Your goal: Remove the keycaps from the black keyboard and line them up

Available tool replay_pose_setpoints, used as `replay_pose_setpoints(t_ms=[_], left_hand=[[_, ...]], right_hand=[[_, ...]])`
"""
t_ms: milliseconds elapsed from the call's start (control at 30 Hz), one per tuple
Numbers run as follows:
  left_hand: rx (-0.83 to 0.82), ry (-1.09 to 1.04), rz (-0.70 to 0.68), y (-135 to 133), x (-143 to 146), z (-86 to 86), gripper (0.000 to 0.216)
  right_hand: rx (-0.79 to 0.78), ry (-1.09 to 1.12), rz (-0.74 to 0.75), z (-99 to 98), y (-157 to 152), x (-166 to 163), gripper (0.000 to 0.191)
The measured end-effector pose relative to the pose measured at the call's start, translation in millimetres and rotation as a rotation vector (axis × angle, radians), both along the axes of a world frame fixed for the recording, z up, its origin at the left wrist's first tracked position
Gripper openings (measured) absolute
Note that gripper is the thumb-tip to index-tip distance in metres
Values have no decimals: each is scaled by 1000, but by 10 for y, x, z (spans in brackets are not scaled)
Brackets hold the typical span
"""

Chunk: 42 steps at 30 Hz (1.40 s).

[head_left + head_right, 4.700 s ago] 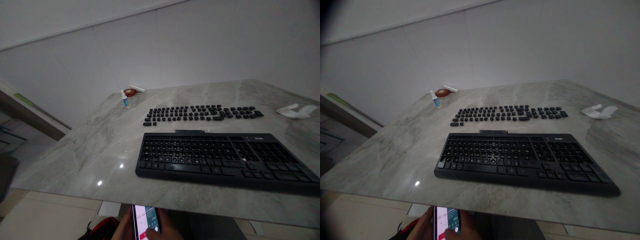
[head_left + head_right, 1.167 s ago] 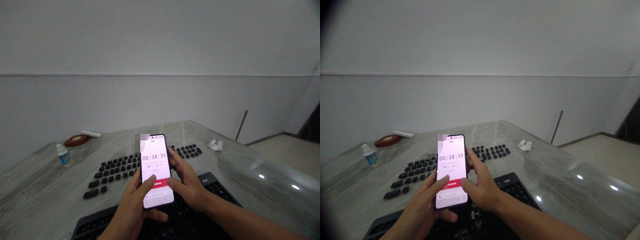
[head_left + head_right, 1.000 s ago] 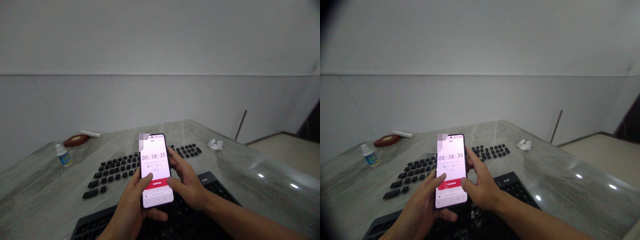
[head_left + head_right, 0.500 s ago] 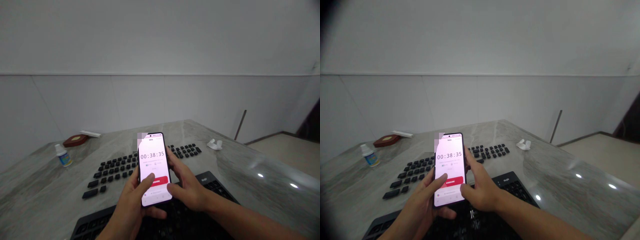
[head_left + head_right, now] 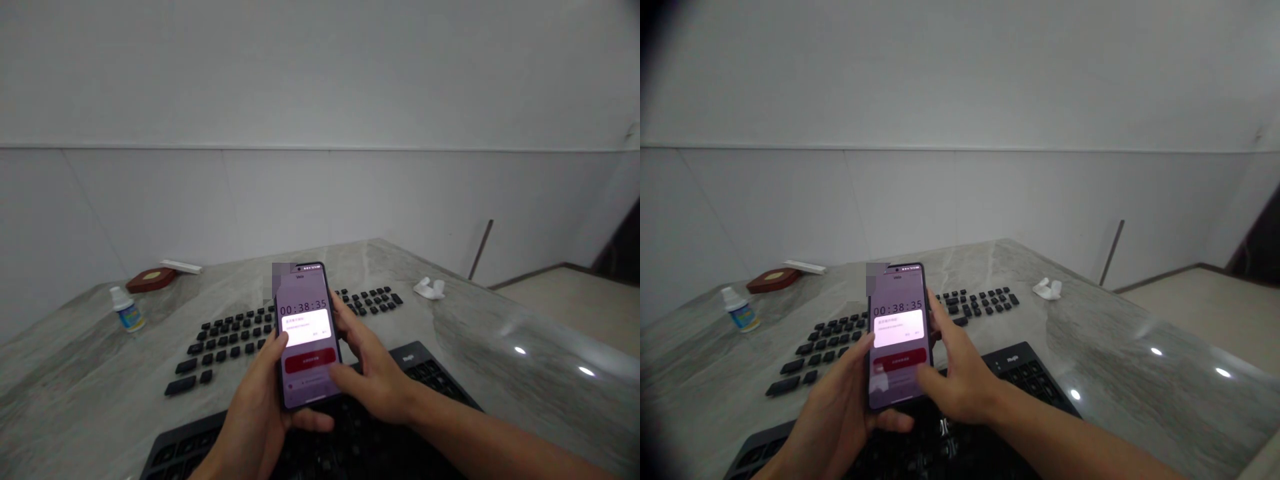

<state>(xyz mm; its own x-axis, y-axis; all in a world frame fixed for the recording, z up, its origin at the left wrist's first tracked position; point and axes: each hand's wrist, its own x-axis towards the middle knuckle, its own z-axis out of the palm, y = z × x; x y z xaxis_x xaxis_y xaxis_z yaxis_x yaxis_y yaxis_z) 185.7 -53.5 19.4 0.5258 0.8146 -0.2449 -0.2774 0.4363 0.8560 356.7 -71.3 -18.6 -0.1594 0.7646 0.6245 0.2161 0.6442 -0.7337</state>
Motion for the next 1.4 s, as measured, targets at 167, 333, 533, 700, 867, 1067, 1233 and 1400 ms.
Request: replay_pose_setpoints(t_ms=[167, 333, 533, 700, 867, 1067, 1233, 1400], left_hand=[[1, -21, -28, 34, -6, -120, 44], [-7, -25, -22, 18, 6, -121, 45], [-42, -35, 1, -46, 25, 17, 44], [-14, -34, 17, -14, 38, -60, 41], [-20, -20, 11, -51, 45, 13, 40], [-26, -39, 22, -85, 42, 66, 39], [-16, -59, 41, -40, 25, -33, 35], [-34, -69, 51, -45, 32, -9, 33]], right_hand=[[-136, 195, -203, -22, 59, -38, 57], [-139, 206, -197, 9, 58, -37, 56], [-147, 199, -214, -3, 34, -26, 61], [-119, 151, -260, 4, 32, -26, 58], [-100, 131, -255, 8, 44, -27, 57], [-64, 71, -69, 9, 29, 19, 76], [-6, -68, 105, 48, -22, 49, 94], [-5, -117, 94, 68, -35, 57, 98]])
